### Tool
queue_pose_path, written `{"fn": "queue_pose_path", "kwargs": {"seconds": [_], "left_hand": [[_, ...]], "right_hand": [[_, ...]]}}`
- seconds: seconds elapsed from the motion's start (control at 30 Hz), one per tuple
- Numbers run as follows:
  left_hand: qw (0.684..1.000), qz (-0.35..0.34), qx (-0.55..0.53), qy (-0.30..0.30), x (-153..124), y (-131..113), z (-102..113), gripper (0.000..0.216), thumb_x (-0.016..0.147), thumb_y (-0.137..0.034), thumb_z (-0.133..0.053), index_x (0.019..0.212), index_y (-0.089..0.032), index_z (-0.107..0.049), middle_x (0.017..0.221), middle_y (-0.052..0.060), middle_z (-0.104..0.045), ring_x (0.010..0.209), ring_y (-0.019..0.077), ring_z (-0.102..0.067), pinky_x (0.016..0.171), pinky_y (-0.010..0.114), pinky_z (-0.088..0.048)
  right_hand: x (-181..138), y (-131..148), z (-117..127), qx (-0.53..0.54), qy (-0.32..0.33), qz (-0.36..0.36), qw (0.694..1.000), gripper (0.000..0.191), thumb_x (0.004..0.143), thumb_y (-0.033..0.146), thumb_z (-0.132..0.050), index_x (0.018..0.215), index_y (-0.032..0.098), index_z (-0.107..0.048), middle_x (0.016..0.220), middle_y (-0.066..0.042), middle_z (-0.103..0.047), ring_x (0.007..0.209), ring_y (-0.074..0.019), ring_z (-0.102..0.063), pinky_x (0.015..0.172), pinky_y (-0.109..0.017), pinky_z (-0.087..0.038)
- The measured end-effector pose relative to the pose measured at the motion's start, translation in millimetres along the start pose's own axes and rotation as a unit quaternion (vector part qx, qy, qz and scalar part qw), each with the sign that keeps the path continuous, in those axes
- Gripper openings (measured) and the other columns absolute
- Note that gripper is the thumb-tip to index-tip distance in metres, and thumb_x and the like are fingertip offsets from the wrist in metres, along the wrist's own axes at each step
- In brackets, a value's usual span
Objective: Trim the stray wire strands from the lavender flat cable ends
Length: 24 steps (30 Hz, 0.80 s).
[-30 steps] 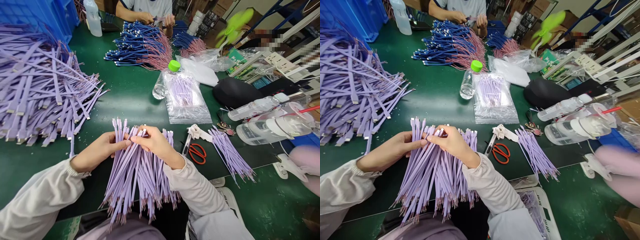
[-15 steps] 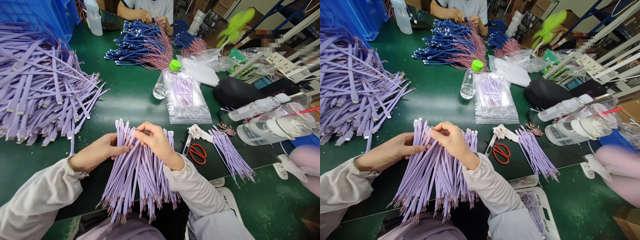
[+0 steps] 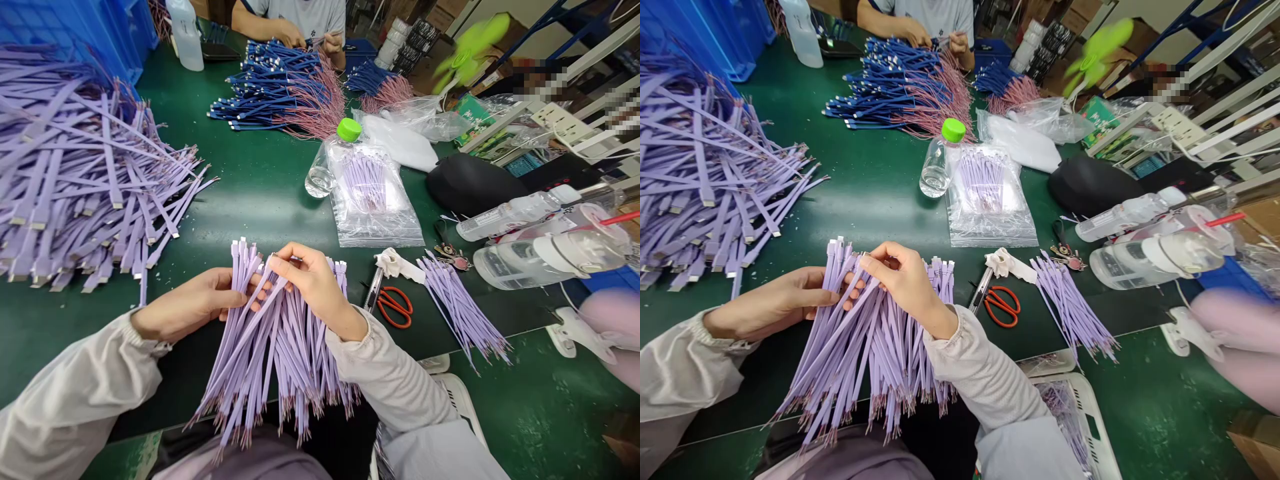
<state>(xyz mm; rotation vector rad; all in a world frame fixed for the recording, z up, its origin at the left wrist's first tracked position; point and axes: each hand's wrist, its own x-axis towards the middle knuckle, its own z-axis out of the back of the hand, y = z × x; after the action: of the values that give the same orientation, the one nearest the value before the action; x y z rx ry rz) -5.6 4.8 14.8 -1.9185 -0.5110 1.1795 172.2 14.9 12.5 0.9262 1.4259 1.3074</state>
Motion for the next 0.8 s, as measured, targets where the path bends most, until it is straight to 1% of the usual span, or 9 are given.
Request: {"fn": "queue_pose_path", "kwargs": {"seconds": [0.1,0.17,0.23,0.33,0.47,0.57,0.63,0.73,0.8], "left_hand": [[1.000,0.006,-0.015,0.009,0.7,1.2,-0.6,0.024,0.059,-0.035,-0.074,0.072,-0.015,-0.069,0.074,0.005,-0.064,0.058,0.0121,-0.051,0.050,0.023,-0.040],[1.000,0.004,-0.013,0.003,1.6,2.4,-1.7,0.033,0.064,-0.046,-0.071,0.070,-0.014,-0.067,0.071,0.005,-0.062,0.054,0.0107,-0.047,0.048,0.022,-0.037],[1.000,-0.005,-0.004,-0.007,2.6,3.7,-3.2,0.039,0.067,-0.052,-0.068,0.066,-0.013,-0.064,0.064,0.002,-0.058,0.050,0.0087,-0.041,0.045,0.021,-0.033],[0.999,-0.023,0.012,-0.024,3.4,5.5,-4.4,0.037,0.065,-0.049,-0.072,0.063,-0.014,-0.061,0.060,-0.001,-0.054,0.050,0.0076,-0.037,0.044,0.020,-0.028],[0.999,-0.033,0.022,-0.030,2.4,6.7,-2.2,0.030,0.066,-0.043,-0.073,0.077,-0.016,-0.065,0.072,0.000,-0.058,0.057,0.0091,-0.042,0.048,0.020,-0.030],[0.999,-0.034,0.027,-0.018,1.1,6.4,0.4,0.031,0.068,-0.040,-0.071,0.091,-0.019,-0.069,0.084,0.002,-0.061,0.067,0.0116,-0.047,0.055,0.021,-0.036],[0.999,-0.040,0.030,-0.022,0.8,6.2,1.9,0.034,0.070,-0.043,-0.070,0.095,-0.019,-0.070,0.083,0.002,-0.060,0.067,0.0114,-0.046,0.055,0.021,-0.036],[0.997,-0.053,0.034,-0.035,1.6,6.8,3.5,0.036,0.069,-0.044,-0.071,0.093,-0.018,-0.070,0.071,-0.001,-0.052,0.058,0.0081,-0.037,0.049,0.019,-0.031],[0.997,-0.058,0.029,-0.042,2.8,7.5,4.2,0.035,0.066,-0.044,-0.074,0.088,-0.018,-0.069,0.066,-0.003,-0.048,0.053,0.0061,-0.032,0.046,0.019,-0.026]], "right_hand": [[0.0,0.9,-0.3,-0.011,-0.007,0.007,1.000,0.026,0.074,0.037,-0.064,0.061,0.018,-0.051,0.056,0.006,-0.046,0.048,-0.0059,-0.041,0.048,-0.021,-0.035],[0.1,1.0,-1.3,-0.010,0.001,0.008,1.000,0.025,0.075,0.035,-0.063,0.061,0.019,-0.050,0.056,0.006,-0.047,0.049,-0.0063,-0.042,0.049,-0.021,-0.036],[0.3,0.4,-2.8,-0.009,0.014,0.012,1.000,0.025,0.075,0.034,-0.063,0.061,0.019,-0.050,0.056,0.006,-0.049,0.050,-0.0070,-0.043,0.051,-0.021,-0.036],[0.5,-1.6,-5.0,-0.022,0.029,0.025,0.999,0.023,0.076,0.032,-0.062,0.060,0.018,-0.052,0.060,0.004,-0.053,0.055,-0.0085,-0.046,0.055,-0.023,-0.038],[0.5,-2.4,-3.1,-0.046,0.038,0.038,0.998,0.023,0.078,0.031,-0.059,0.061,0.018,-0.051,0.061,0.002,-0.054,0.059,-0.0103,-0.049,0.058,-0.024,-0.038],[0.6,-0.8,2.8,-0.122,-0.003,0.063,0.990,0.027,0.078,0.027,-0.058,0.058,0.019,-0.043,0.058,0.005,-0.044,0.056,-0.0089,-0.042,0.055,-0.024,-0.034],[0.6,0.2,6.9,-0.219,-0.043,0.096,0.970,0.030,0.079,0.026,-0.058,0.056,0.019,-0.040,0.060,0.005,-0.040,0.057,-0.0090,-0.040,0.057,-0.025,-0.033],[0.6,0.7,10.0,-0.313,-0.101,0.158,0.931,0.028,0.083,0.032,-0.056,0.060,0.018,-0.048,0.068,0.001,-0.044,0.066,-0.0111,-0.045,0.066,-0.027,-0.037],[0.8,0.5,10.0,-0.295,-0.106,0.174,0.933,0.023,0.085,0.032,-0.054,0.068,0.017,-0.057,0.073,0.000,-0.049,0.070,-0.0117,-0.048,0.068,-0.027,-0.039]]}}
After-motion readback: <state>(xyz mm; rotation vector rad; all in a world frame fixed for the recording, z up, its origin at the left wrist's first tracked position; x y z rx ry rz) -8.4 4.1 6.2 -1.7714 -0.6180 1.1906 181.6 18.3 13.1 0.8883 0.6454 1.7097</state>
